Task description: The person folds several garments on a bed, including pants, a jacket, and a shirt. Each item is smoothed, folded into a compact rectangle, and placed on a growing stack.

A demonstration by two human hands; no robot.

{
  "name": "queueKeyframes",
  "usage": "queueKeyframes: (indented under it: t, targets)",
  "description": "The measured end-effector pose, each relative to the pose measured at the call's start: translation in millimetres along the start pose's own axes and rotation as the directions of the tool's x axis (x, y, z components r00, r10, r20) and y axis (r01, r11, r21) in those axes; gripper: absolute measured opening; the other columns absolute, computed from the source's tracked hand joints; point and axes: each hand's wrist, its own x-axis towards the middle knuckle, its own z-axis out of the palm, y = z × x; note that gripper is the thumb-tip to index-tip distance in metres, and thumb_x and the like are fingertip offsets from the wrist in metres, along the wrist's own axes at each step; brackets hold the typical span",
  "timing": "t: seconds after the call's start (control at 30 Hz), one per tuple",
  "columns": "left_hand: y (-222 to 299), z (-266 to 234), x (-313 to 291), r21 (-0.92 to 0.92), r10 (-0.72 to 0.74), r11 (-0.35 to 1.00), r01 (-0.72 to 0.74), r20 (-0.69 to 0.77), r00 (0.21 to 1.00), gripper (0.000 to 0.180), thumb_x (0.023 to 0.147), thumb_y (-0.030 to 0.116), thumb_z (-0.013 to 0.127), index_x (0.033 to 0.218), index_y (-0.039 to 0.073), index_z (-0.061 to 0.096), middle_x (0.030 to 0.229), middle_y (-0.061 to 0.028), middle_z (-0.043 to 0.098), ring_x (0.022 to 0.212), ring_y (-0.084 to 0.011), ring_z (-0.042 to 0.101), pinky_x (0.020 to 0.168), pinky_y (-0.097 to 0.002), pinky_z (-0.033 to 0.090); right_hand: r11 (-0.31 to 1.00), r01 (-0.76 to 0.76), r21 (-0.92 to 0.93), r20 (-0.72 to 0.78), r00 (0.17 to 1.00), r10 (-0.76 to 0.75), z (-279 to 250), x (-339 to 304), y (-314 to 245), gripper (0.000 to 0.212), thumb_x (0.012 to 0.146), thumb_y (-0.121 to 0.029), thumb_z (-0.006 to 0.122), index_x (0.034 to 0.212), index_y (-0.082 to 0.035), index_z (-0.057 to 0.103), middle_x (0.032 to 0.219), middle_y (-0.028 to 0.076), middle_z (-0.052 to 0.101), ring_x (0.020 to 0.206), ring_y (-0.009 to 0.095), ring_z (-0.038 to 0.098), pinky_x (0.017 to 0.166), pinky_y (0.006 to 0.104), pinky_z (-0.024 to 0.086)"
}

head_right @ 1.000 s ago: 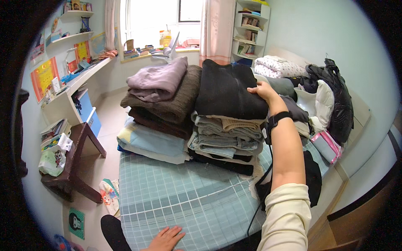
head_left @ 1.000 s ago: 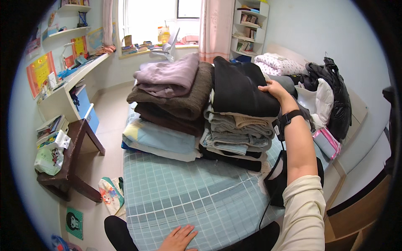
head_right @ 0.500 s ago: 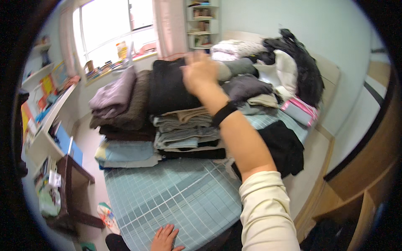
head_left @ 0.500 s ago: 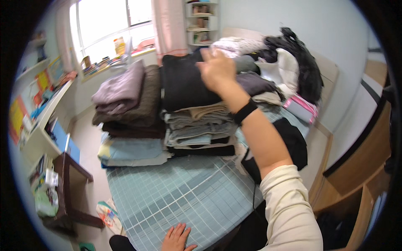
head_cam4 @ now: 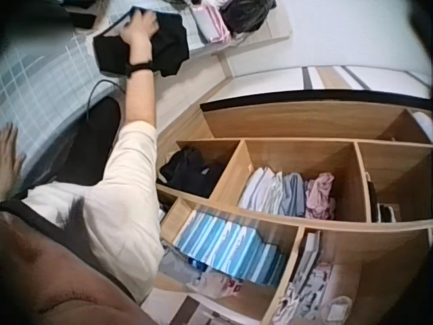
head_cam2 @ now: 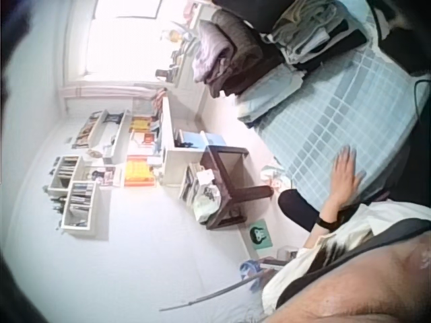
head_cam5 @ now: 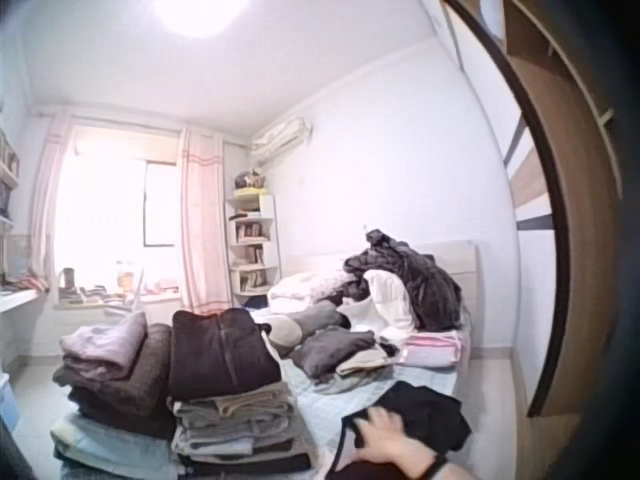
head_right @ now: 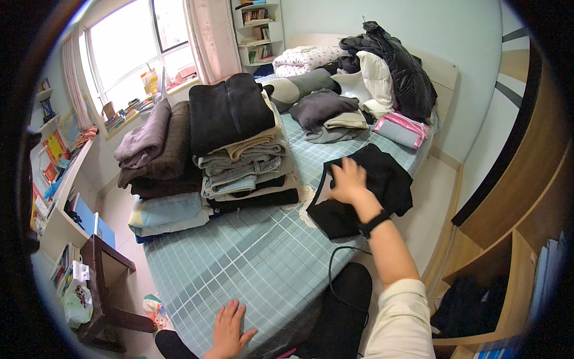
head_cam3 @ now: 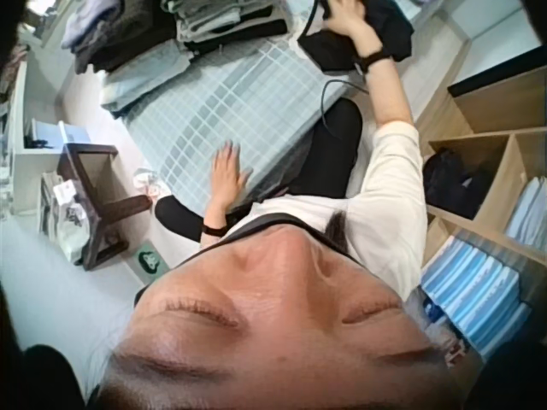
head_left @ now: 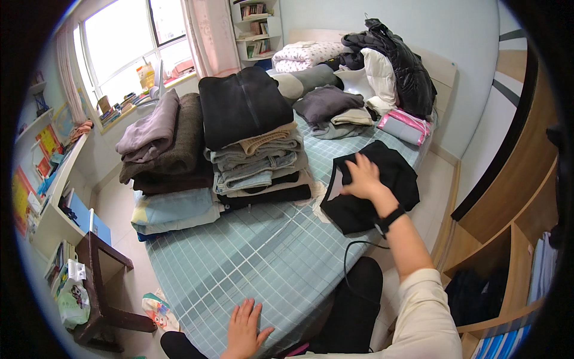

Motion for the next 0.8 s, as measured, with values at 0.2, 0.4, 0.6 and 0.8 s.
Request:
queueKeyframes:
  t: [0.2,0.4,0.6,0.8]
  targets:
    - [-13,6,3,0.077,0.113,0.991,-0.109,-0.050,0.992,0.077,0.089,0.047,0.071,0.145,0.000,0.046,0.152,-0.0233,0.043,0.143,-0.0415,0.039,0.121,-0.0532,0.024,0.914,-0.331,0.236,-0.071,0.932,0.356,68,-79,78,0.040,0.088,-0.029,0.075,0.117,-0.009,0.058,0.123,0.013,0.066,0.121,0.036,0.058,0.098,0.0552,0.043]
    - [-8,-4,4,-0.481,-0.093,0.875,0.045,-0.077,0.993,0.071,0.095,0.036,0.069,0.150,0.001,0.039,0.152,-0.0222,0.043,0.142,-0.0367,0.043,0.118,-0.0524,0.032,0.731,0.320,0.603,-0.586,0.800,0.133,16,-117,-30,0.020,0.090,-0.011,0.069,0.107,-0.001,0.065,0.102,0.021,0.069,0.093,0.041,0.066,0.078,0.0453,0.053]
    - [-5,-28,15,-0.985,-0.140,-0.171,0.035,0.059,0.988,0.093,0.094,0.070,0.052,0.157,0.007,0.026,0.153,-0.0195,0.041,0.139,-0.0366,0.047,0.114,-0.0479,0.043,0.264,0.611,0.746,-0.452,0.757,-0.473,-19,-237,-196,0.026,0.094,-0.009,0.067,0.117,-0.004,0.056,0.142,0.018,0.055,0.123,0.035,0.055,0.104,0.0420,0.044]
    - [-26,-45,-8,-0.999,-0.515,0.015,-0.028,-0.032,0.856,0.054,0.085,0.005,0.065,0.138,-0.001,0.053,0.126,-0.0125,0.064,0.113,-0.0231,0.063,0.098,-0.0348,0.050,-0.013,0.436,0.900,-0.233,0.454,-0.860,5,-288,-271,0.026,0.096,-0.006,0.062,0.121,-0.002,0.055,0.149,0.018,0.050,0.132,0.033,0.054,0.110,0.0449,0.043]
